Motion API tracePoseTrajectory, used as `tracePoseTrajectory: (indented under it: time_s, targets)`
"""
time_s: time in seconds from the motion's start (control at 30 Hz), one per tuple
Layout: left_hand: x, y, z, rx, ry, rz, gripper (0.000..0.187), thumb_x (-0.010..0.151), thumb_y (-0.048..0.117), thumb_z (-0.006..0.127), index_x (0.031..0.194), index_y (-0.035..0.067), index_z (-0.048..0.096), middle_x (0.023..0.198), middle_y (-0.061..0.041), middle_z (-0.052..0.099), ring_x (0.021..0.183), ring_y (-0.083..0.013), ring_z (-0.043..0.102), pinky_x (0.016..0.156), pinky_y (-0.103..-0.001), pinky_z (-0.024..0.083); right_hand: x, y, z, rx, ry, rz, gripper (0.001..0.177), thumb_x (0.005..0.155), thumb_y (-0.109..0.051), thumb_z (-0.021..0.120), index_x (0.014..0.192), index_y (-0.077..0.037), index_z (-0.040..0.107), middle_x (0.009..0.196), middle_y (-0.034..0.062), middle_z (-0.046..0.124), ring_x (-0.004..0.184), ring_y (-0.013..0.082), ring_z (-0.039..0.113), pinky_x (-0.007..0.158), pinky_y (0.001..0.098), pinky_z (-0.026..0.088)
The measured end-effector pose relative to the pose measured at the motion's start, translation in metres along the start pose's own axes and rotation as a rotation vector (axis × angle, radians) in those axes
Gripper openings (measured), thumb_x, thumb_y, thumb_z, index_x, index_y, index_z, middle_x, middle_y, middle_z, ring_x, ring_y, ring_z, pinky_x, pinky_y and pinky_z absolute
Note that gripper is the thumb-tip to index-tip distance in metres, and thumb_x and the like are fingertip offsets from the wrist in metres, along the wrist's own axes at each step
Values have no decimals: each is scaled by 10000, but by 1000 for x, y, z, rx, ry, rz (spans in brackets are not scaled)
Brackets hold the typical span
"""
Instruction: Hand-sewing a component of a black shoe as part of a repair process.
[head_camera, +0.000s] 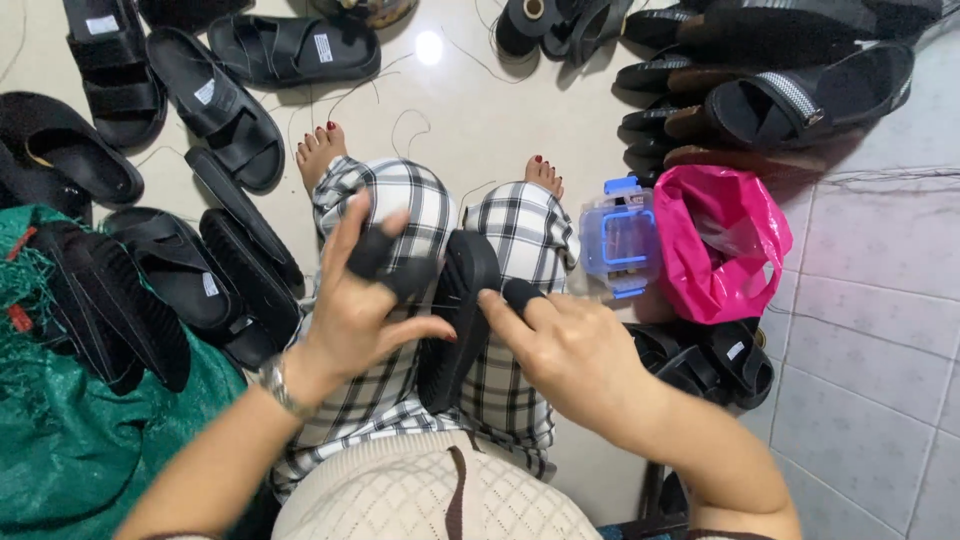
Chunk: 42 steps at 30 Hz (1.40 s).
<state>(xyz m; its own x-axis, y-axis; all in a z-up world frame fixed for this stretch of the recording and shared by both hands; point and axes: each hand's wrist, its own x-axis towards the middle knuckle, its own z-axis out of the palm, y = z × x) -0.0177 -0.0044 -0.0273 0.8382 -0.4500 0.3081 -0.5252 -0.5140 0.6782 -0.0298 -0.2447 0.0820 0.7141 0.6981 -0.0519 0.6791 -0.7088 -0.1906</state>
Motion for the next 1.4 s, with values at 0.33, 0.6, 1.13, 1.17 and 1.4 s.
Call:
tracePoseTrajectory:
  time_s: [0.33, 0.6, 1.13, 1.17, 1.4]
  targets:
    - [-30, 40, -6, -1253, 33, -654, 224, 865, -13, 732, 1084, -62, 740, 650, -165, 689, 506, -182, 634, 437, -266, 537, -11, 8, 26, -214, 112, 5, 277, 813, -183, 645, 1089, -166, 636, 634, -8, 456, 579, 189, 567, 546, 292, 495]
    - [-25, 59, 14, -165, 102, -289, 322, 770, 339, 898, 821, 61, 743, 566, -78, 568, 513, -286, 614, 461, -372, 501, -10, 12, 22, -87, 122, 6, 281, 870, -140, 617, 1148, -176, 648, 629, 8, 498, 568, 192, 591, 551, 296, 523]
    - [-17, 68, -7, -537, 22, -491, 140, 797, 58, 767, 935, 32, 772, 729, -90, 737, 612, -141, 652, 541, -275, 555, -8, 9, 22, 28, 117, 55, 323, 832, -93, 648, 1146, -169, 657, 649, 9, 469, 547, 179, 541, 497, 298, 456]
    - [-18, 71, -6, -388, -45, -384, 146, 788, 46, 730, 932, 28, 742, 852, -79, 719, 654, -189, 654, 582, -278, 547, -7, 8, 20, 72, 130, 84, 343, 775, -65, 682, 1109, -137, 655, 688, 17, 460, 546, 168, 506, 459, 321, 402]
    - [-22, 69, 12, -852, 299, -732, 135, 883, 45, 754, 1012, 4, 754, 717, -50, 704, 689, -63, 579, 649, -271, 569, -13, 14, 31, -28, 169, 18, 293, 935, -155, 547, 1196, -219, 666, 614, -13, 446, 551, 173, 542, 532, 268, 499]
